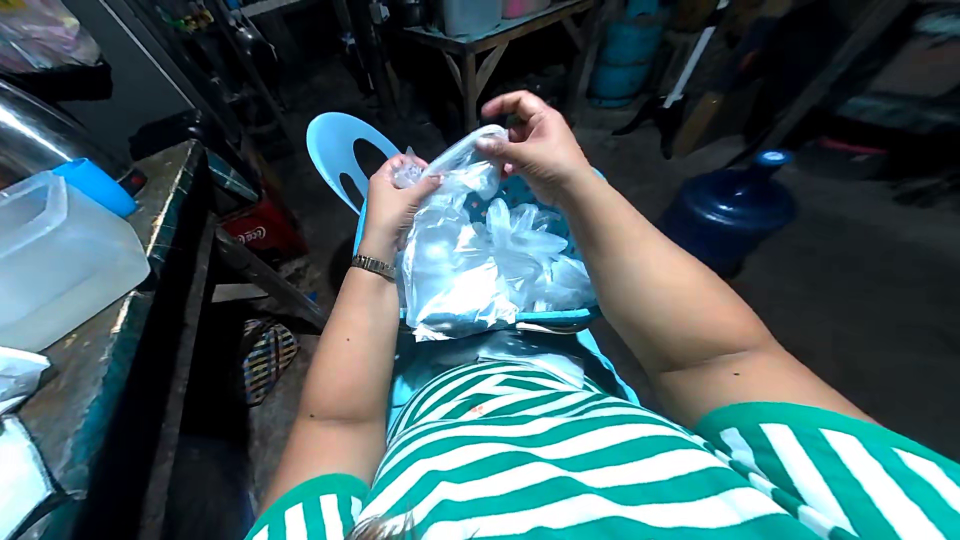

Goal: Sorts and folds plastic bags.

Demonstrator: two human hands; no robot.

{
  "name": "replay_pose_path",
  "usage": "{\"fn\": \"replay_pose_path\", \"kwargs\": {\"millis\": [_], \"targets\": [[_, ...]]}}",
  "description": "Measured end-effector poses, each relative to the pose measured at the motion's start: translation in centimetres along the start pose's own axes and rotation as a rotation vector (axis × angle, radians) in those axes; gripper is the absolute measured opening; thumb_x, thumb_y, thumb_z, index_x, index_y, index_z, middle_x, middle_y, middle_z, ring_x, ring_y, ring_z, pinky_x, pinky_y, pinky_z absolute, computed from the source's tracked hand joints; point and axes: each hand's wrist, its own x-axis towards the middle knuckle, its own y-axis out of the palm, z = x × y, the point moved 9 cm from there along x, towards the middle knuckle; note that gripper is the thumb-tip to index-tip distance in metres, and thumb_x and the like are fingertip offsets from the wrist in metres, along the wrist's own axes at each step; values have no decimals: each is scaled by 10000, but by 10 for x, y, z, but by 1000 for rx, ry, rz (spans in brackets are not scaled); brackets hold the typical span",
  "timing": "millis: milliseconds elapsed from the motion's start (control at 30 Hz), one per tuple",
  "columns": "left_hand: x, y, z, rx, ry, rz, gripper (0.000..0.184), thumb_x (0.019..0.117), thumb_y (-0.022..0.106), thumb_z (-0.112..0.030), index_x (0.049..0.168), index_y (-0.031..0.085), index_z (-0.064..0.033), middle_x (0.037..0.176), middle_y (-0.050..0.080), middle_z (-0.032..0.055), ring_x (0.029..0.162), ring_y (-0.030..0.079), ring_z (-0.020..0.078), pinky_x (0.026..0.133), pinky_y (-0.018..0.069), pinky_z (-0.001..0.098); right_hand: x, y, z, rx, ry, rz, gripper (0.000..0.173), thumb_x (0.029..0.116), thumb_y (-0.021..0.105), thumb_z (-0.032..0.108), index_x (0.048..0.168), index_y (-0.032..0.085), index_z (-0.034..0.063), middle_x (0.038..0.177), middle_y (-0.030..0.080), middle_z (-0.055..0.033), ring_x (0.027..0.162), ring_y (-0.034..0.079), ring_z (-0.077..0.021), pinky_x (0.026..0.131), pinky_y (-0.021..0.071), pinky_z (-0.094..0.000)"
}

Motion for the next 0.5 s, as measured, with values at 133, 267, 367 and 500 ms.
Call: {"fn": "replay_pose_path", "kwargs": {"millis": [133,267,367,500], "targets": [[-3,-24,-11,-197,151,-170,273,957,697,-102,1194,605,-1,976,653,-1,845,637,20,783,564,211,2,-15,-6,-115,-72,-229,213,968,671,85,1164,688,3,966,706,-45,701,645,-53,657,576,-245],[0,-20,-9,-676,63,-84,257,1110,384,-163,974,599,-131,616,565,-83,562,584,-14,566,535,155,-8,35,-24,-477,-19,72,258,997,639,151,1190,717,-3,1166,708,-172,1067,686,-247,987,531,-439],[-2,-9,-13,-831,64,64,397,1127,259,-192,925,597,-147,604,562,-95,554,577,-24,563,517,134,-18,78,-65,-642,-89,333,333,940,687,58,1254,674,-51,1286,633,-273,1210,616,-399,1066,468,-537],[-6,-4,-14,-944,26,127,401,1115,275,-170,921,622,-124,596,551,-80,548,574,0,564,520,146,-50,104,-142,-969,291,787,500,1028,604,157,1496,491,22,1588,397,-240,1470,361,-438,1176,310,-602]]}}
